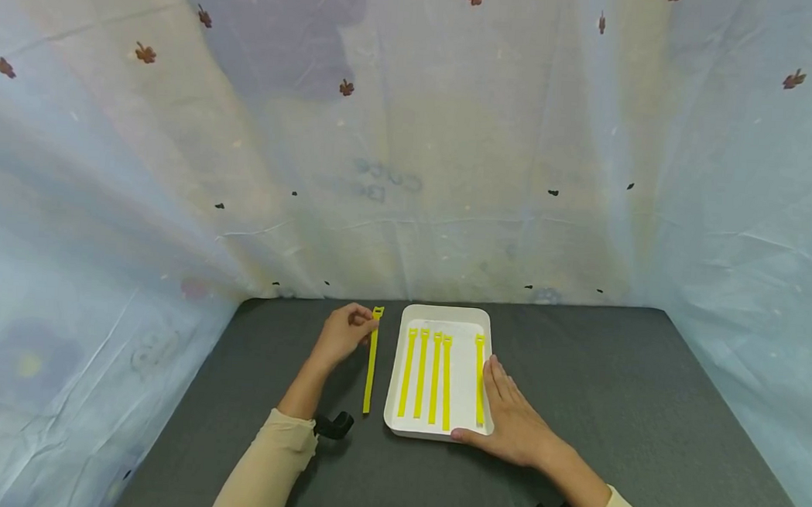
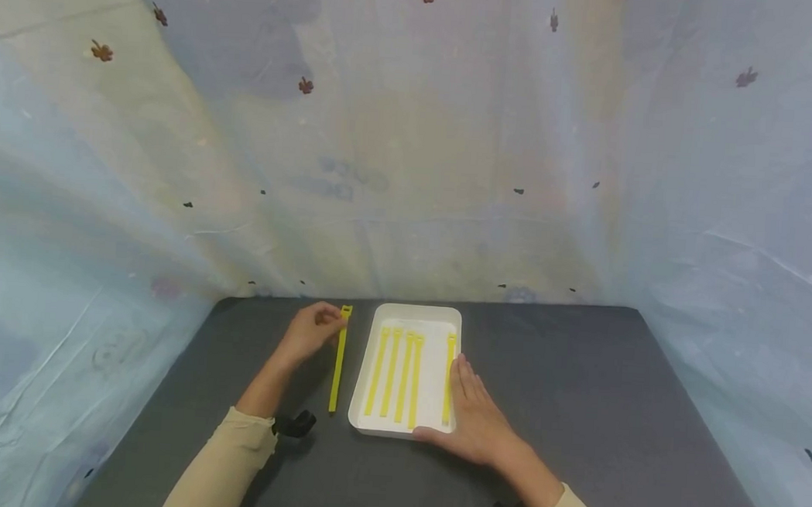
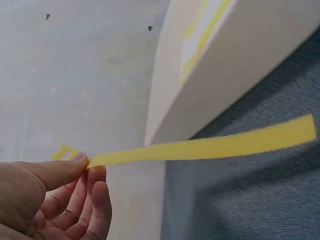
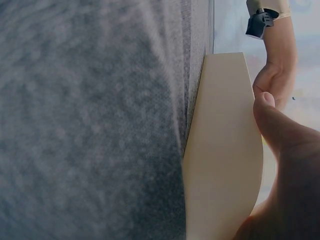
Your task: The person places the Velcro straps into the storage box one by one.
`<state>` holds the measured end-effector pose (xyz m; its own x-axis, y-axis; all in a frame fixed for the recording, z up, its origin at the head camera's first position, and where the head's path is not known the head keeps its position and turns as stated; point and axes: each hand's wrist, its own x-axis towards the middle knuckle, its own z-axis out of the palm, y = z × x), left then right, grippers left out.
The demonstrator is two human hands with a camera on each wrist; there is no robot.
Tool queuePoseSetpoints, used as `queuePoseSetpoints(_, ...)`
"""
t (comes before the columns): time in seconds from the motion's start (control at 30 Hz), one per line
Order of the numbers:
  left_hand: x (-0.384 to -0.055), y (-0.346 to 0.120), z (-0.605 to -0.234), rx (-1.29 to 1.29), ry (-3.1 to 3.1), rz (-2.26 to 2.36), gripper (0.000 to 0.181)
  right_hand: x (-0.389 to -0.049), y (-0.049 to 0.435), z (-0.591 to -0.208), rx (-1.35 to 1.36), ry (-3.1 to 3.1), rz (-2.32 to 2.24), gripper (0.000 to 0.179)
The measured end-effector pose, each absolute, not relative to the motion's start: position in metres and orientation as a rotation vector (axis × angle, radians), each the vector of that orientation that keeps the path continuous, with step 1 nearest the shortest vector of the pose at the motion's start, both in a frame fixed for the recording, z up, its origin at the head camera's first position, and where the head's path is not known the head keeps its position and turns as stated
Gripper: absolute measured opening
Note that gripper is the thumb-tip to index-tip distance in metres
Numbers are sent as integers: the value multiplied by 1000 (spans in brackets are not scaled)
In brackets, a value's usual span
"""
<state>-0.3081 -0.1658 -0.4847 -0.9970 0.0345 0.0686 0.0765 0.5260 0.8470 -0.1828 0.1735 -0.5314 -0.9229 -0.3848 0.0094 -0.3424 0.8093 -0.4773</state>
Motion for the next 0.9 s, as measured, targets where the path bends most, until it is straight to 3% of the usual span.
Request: queuePoseSetpoints(0.9,-300,-134,-431,-248,-2597,-1560,22,-182,174,-531,-584,2902,-764,136)
